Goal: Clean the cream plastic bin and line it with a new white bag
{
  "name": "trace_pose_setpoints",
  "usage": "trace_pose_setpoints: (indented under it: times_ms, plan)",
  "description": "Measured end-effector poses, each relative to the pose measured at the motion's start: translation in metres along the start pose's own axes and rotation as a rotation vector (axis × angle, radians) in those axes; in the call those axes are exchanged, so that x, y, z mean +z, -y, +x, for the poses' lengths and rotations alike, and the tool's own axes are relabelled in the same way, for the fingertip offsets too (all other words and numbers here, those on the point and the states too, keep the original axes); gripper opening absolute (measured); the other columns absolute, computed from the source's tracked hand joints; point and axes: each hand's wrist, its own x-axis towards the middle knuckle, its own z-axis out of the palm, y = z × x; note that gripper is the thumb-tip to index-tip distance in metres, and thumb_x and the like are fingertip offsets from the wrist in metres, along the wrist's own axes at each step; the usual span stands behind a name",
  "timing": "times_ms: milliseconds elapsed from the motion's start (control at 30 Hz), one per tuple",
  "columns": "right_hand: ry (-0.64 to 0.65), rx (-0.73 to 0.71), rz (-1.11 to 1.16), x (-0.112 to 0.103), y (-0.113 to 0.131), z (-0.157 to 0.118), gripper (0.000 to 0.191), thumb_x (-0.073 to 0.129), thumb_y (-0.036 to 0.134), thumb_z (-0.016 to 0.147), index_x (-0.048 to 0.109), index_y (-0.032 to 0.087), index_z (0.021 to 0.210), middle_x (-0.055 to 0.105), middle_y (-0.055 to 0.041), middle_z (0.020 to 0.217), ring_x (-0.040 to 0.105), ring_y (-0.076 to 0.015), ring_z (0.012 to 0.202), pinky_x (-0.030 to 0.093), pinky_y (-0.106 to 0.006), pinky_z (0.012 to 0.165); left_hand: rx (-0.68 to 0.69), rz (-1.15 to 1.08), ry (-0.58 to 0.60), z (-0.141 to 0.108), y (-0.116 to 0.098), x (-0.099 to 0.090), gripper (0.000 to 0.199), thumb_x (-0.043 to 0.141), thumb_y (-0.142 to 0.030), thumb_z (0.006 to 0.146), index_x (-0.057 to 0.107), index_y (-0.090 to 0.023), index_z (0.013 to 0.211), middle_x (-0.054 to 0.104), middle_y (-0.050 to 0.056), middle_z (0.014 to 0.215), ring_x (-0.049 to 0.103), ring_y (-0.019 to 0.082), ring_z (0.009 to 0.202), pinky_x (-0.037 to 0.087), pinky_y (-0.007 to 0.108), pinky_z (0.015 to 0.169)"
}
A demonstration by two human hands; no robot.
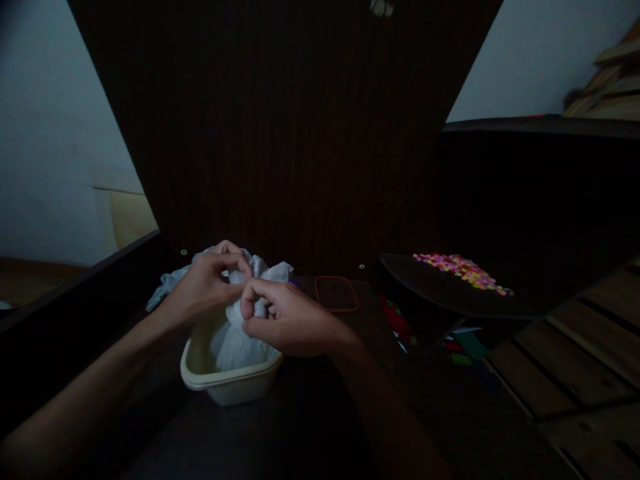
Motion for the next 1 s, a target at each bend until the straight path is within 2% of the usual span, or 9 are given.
trace_pose_setpoints:
  times_ms: [200, 300, 367, 500, 633, 733, 800, 933, 1000]
  plan:
    - [-0.042, -0.056, -0.027, -0.006, -0.002, 0.001, 0.013, 0.061, 0.013, 0.080, 0.051, 0.020, 0.082, 0.045, 0.0069, 0.069, 0.041, -0.0089, 0.060, 0.030, -0.023, 0.053, 0.032, 0.217, 0.071, -0.008, -0.022, -0.020, 0.032, 0.054, -0.041, 0.094, 0.077, -0.019, 0.086, 0.058, 0.005, 0.098, 0.060, 0.021, 0.094, 0.051, 0.037, 0.082]
    - [-0.039, -0.059, 0.003, -0.008, -0.002, 0.001, 0.013, 0.062, 0.012, 0.080, 0.052, 0.020, 0.081, 0.046, 0.0064, 0.070, 0.043, -0.0092, 0.062, 0.032, -0.023, 0.055, 0.059, 0.152, 0.153, -0.014, -0.025, -0.032, 0.027, 0.053, -0.036, 0.094, 0.070, -0.022, 0.109, 0.060, 0.006, 0.115, 0.062, 0.022, 0.101, 0.055, 0.039, 0.089]
    - [-0.038, -0.065, 0.005, -0.008, -0.002, 0.002, 0.012, 0.062, 0.013, 0.080, 0.052, 0.020, 0.082, 0.047, 0.0062, 0.071, 0.043, -0.0095, 0.062, 0.032, -0.023, 0.055, 0.047, 0.069, 0.225, -0.018, -0.022, -0.038, 0.026, 0.055, -0.033, 0.092, 0.063, -0.023, 0.114, 0.059, 0.006, 0.120, 0.065, 0.021, 0.099, 0.058, 0.037, 0.085]
    - [-0.038, -0.074, -0.004, -0.008, -0.002, 0.002, 0.012, 0.062, 0.014, 0.079, 0.052, 0.020, 0.080, 0.046, 0.0062, 0.071, 0.042, -0.0093, 0.062, 0.031, -0.023, 0.055, -0.025, 0.016, 0.224, -0.019, -0.016, -0.040, 0.021, 0.062, -0.032, 0.083, 0.057, -0.021, 0.101, 0.056, 0.006, 0.113, 0.067, 0.016, 0.078, 0.058, 0.032, 0.069]
    - [-0.032, -0.052, 0.022, -0.009, -0.001, 0.002, 0.011, 0.062, 0.015, 0.080, 0.052, 0.020, 0.080, 0.045, 0.0067, 0.067, 0.040, -0.0098, 0.060, 0.030, -0.024, 0.053, -0.051, 0.302, 0.112, -0.012, -0.021, -0.036, 0.022, 0.072, -0.034, 0.073, 0.055, -0.020, 0.076, 0.058, 0.000, 0.083, 0.058, 0.015, 0.064, 0.044, 0.026, 0.057]
    - [-0.024, -0.039, 0.033, -0.010, 0.000, 0.002, 0.011, 0.063, 0.016, 0.081, 0.052, 0.020, 0.081, 0.046, 0.0064, 0.066, 0.041, -0.0101, 0.060, 0.030, -0.024, 0.053, -0.123, 0.455, 0.199, -0.010, -0.026, -0.033, 0.029, 0.069, -0.040, 0.079, 0.052, -0.021, 0.064, 0.053, -0.003, 0.058, 0.052, 0.016, 0.055, 0.032, 0.026, 0.052]
    - [-0.028, -0.043, 0.022, -0.010, 0.000, 0.002, 0.011, 0.063, 0.016, 0.081, 0.053, 0.020, 0.081, 0.046, 0.0063, 0.067, 0.040, -0.0098, 0.060, 0.030, -0.024, 0.053, -0.139, 0.429, 0.262, -0.011, -0.025, -0.032, 0.028, 0.063, -0.041, 0.085, 0.056, -0.021, 0.067, 0.057, -0.002, 0.057, 0.055, 0.017, 0.055, 0.032, 0.026, 0.052]
    - [-0.023, -0.065, 0.036, -0.008, 0.000, 0.001, 0.012, 0.062, 0.014, 0.081, 0.052, 0.020, 0.080, 0.047, 0.0067, 0.067, 0.042, -0.0089, 0.060, 0.031, -0.023, 0.053, -0.067, 0.208, 0.326, -0.013, -0.015, -0.028, 0.021, 0.054, -0.037, 0.093, 0.063, -0.019, 0.099, 0.072, 0.002, 0.081, 0.067, 0.020, 0.072, 0.046, 0.028, 0.063]
    - [-0.010, -0.077, 0.070, -0.007, -0.002, 0.002, 0.013, 0.060, 0.013, 0.081, 0.050, 0.021, 0.080, 0.048, 0.0069, 0.068, 0.044, -0.0086, 0.059, 0.033, -0.023, 0.054, -0.040, 0.045, 0.365, -0.012, -0.011, -0.027, 0.019, 0.053, -0.034, 0.095, 0.061, -0.019, 0.105, 0.073, 0.004, 0.089, 0.069, 0.020, 0.081, 0.051, 0.030, 0.072]
